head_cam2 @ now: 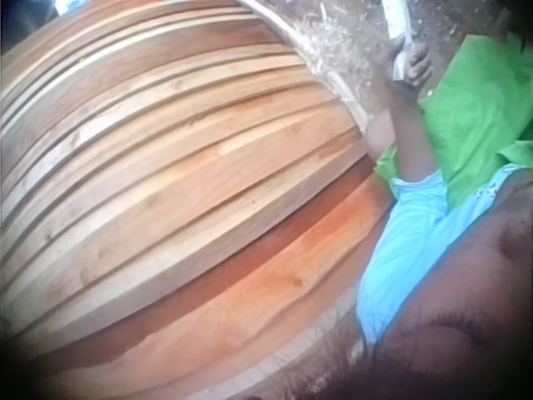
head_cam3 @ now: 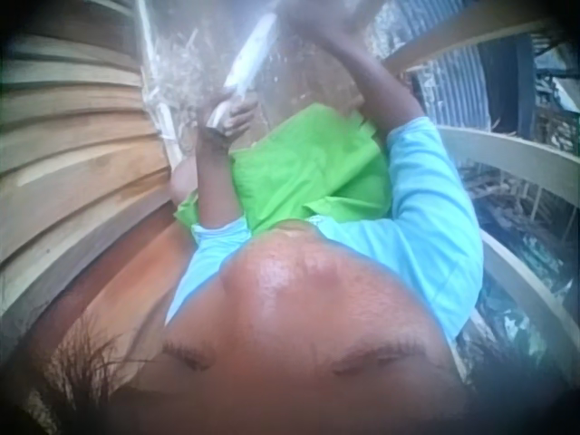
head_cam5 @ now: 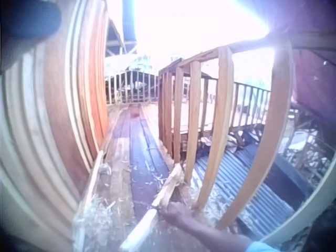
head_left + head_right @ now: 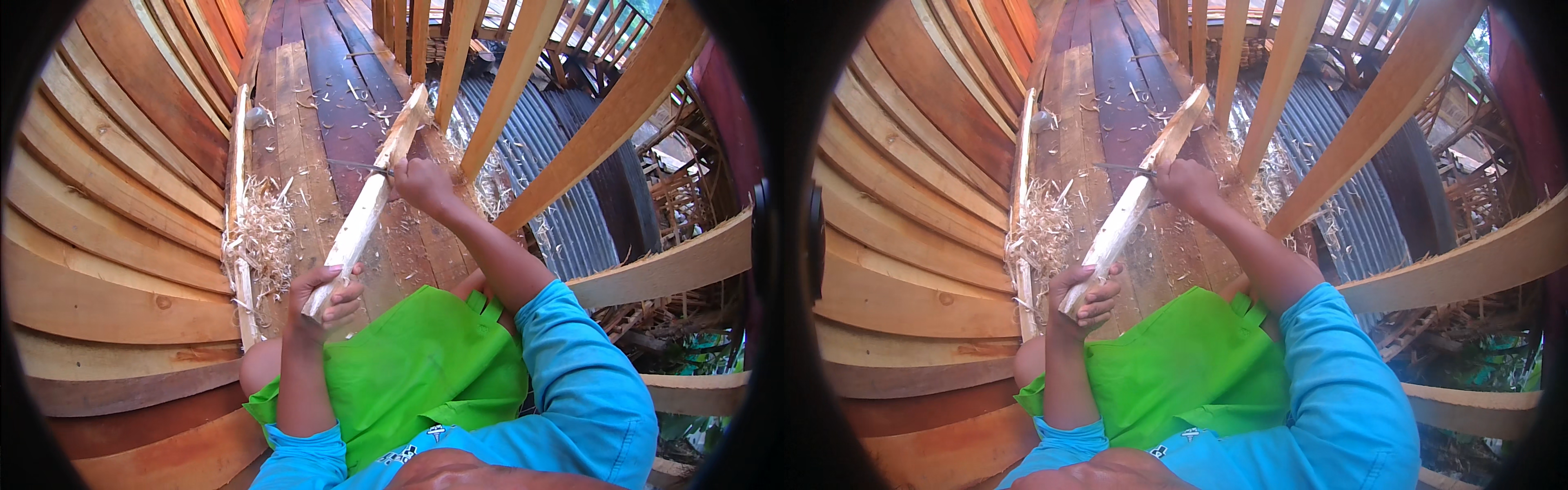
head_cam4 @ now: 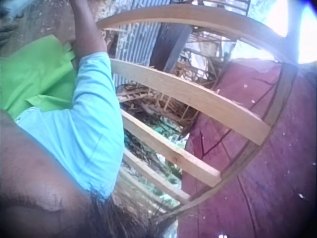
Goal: The person carves a long piece of wood using a knife, removing shavings and shaping the wood. The person holds the wood with the left hand and uses the knife with the right hand to shave off thin layers.
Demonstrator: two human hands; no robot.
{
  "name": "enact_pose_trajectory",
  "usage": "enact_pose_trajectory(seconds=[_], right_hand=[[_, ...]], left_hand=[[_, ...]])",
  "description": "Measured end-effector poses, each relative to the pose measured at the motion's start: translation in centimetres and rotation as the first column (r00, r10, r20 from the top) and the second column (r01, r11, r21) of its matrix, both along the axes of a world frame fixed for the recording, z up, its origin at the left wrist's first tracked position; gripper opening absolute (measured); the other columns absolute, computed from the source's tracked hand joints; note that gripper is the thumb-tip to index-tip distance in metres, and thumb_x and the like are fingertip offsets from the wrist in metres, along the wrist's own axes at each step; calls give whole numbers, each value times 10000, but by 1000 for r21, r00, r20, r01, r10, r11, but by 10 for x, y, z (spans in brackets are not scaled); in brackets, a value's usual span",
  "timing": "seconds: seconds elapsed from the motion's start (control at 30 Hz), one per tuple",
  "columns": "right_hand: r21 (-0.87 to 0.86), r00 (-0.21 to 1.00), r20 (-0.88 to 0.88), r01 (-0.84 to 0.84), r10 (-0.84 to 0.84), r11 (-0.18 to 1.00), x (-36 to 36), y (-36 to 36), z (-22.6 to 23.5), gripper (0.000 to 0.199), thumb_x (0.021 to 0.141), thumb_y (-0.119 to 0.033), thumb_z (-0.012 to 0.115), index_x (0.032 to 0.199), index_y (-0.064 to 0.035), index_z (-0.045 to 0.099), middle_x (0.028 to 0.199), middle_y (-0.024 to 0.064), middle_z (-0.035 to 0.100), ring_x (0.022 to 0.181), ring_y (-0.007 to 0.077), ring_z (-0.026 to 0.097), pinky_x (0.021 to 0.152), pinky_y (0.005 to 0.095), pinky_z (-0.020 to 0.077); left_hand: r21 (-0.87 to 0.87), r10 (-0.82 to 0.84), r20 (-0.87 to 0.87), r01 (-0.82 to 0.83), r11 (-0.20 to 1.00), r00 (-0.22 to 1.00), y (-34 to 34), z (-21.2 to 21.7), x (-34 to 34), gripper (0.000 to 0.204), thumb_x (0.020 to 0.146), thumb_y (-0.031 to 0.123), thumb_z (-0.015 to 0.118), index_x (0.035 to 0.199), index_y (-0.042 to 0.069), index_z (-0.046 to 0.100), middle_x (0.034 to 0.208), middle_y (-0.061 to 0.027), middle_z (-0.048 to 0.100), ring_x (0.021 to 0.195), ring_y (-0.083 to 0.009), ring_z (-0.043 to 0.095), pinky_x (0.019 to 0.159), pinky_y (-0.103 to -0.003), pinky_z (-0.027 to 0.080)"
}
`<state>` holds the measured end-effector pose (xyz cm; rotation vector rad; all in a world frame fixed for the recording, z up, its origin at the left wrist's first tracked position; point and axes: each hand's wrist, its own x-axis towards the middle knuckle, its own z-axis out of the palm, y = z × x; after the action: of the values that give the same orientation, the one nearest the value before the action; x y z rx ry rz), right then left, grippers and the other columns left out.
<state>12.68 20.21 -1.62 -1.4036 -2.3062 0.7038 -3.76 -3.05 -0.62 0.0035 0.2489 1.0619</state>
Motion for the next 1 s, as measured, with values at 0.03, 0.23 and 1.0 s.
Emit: enact_pose_trajectory(seconds=[0.03, 0.23, 1.0], right_hand=[[51, 999, 8, 31, -32, 998, 1, 2, -2, 539, 946, -377, 358, 755, 0, 692, 788, 247, 666, 816, 437, 651, 807, 512, 502], [68, 997, 24, 66, -68, 995, 5, 11, -16, 538, 943, -353, 342, 727, -2, 688, 755, 222, 667, 798, 418, 651, 800, 499, 501], [68, 985, 170, 4, -15, 998, -15, -16, 0, 481, 914, -467, 428, 864, -82, 713, 795, 155, 697, 771, 338, 701, 688, 483, 548]], left_hand=[[7, 0, -4, 0, 1000, 1000, 1, 0, 2, 294, 923, 208, 460, 1099, -24, 418, 646, -51, 432, 411, -135, 426, 358, -259, 362], [29, 1, 2, -1, 1000, 1000, 3, 4, 12, 309, 928, 231, 421, 1099, -26, 412, 640, -53, 436, 395, -139, 419, 339, -274, 369], [21, 21, 89, -23, 1000, 996, 6, -2, -14, 504, 986, 453, 357, 1081, -41, 377, 606, -84, 471, 378, -182, 492, 305, -269, 391]])
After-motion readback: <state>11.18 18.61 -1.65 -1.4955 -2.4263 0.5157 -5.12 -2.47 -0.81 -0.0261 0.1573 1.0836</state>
